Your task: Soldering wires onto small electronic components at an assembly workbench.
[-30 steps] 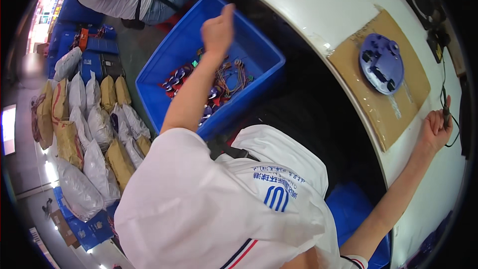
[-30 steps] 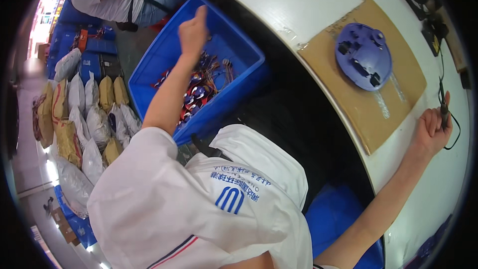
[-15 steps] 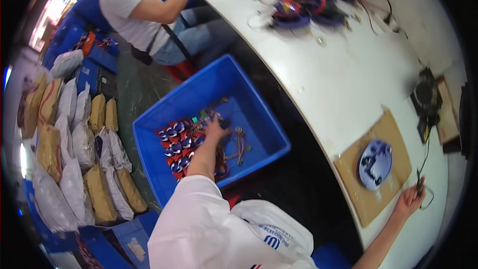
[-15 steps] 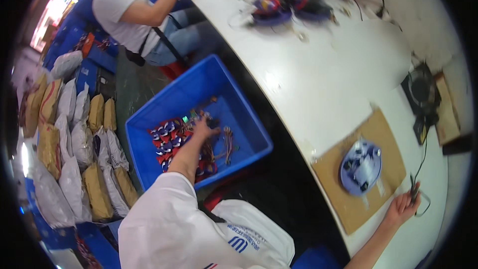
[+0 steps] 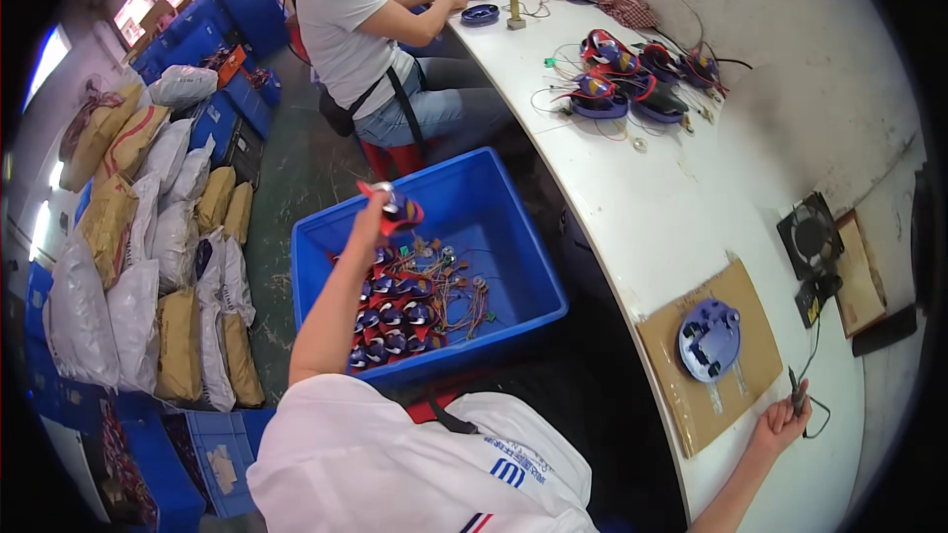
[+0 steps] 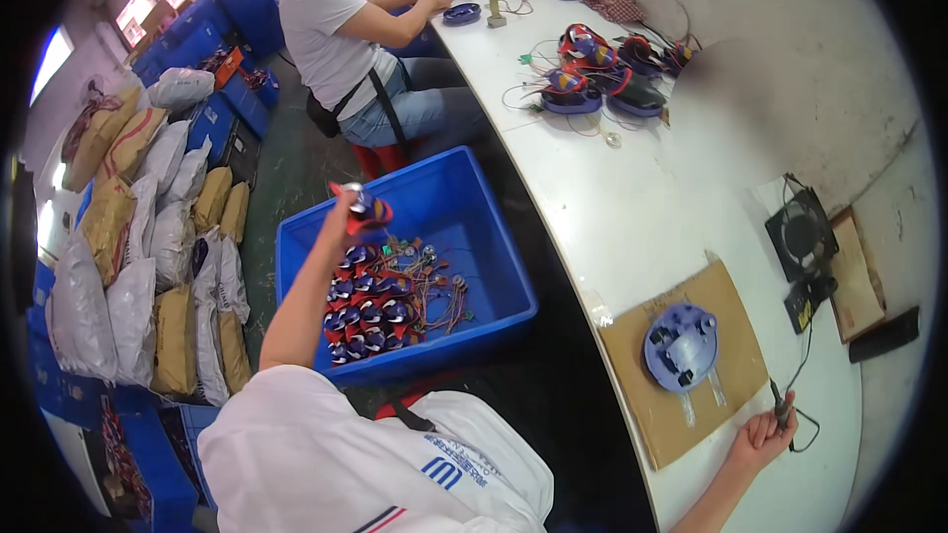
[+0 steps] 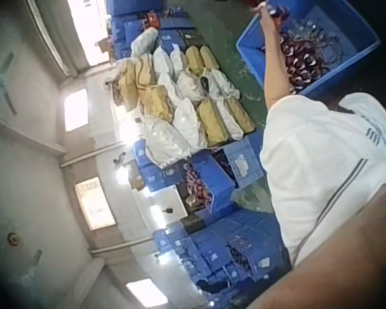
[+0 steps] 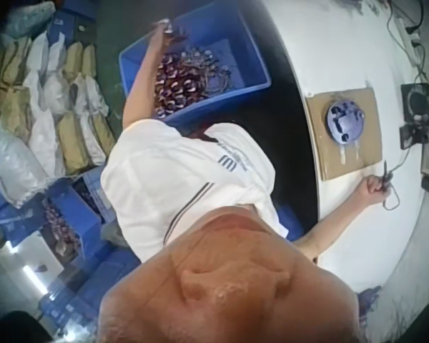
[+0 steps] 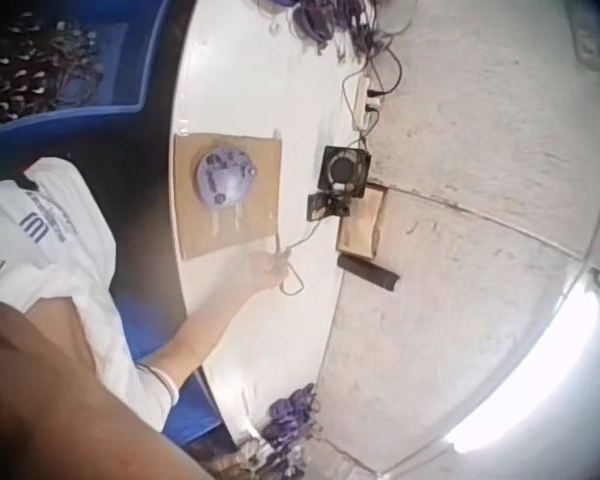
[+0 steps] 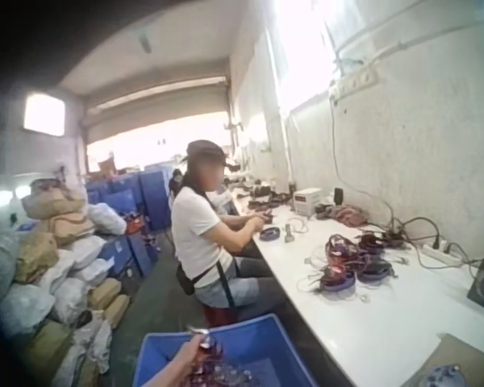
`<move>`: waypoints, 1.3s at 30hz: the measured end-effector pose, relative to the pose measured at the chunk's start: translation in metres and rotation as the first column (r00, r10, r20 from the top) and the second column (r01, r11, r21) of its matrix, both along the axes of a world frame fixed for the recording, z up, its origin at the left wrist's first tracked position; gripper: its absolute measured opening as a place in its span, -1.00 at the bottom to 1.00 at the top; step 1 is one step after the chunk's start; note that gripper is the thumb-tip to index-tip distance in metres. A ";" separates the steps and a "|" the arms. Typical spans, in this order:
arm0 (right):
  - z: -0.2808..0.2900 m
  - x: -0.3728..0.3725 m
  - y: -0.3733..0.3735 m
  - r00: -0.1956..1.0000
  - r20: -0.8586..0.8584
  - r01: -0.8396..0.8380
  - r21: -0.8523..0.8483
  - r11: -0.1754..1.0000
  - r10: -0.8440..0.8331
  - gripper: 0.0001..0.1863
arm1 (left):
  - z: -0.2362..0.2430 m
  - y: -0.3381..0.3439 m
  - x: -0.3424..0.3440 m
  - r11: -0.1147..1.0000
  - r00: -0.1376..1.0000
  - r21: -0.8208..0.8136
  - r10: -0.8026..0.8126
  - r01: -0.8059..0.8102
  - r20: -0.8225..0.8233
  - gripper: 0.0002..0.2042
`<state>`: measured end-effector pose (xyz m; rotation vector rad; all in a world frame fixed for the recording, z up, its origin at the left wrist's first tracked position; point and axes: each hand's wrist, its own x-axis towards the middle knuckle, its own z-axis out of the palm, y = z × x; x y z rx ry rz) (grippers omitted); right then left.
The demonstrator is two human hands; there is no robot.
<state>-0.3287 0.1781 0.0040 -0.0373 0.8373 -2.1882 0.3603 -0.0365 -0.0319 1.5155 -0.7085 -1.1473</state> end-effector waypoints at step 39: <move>0.012 0.029 -0.003 0.995 -0.093 -0.026 0.037 0.999 0.029 -0.69 | 0.062 -0.072 -0.357 0.263 0.407 -0.515 0.372 0.816 0.834 -0.49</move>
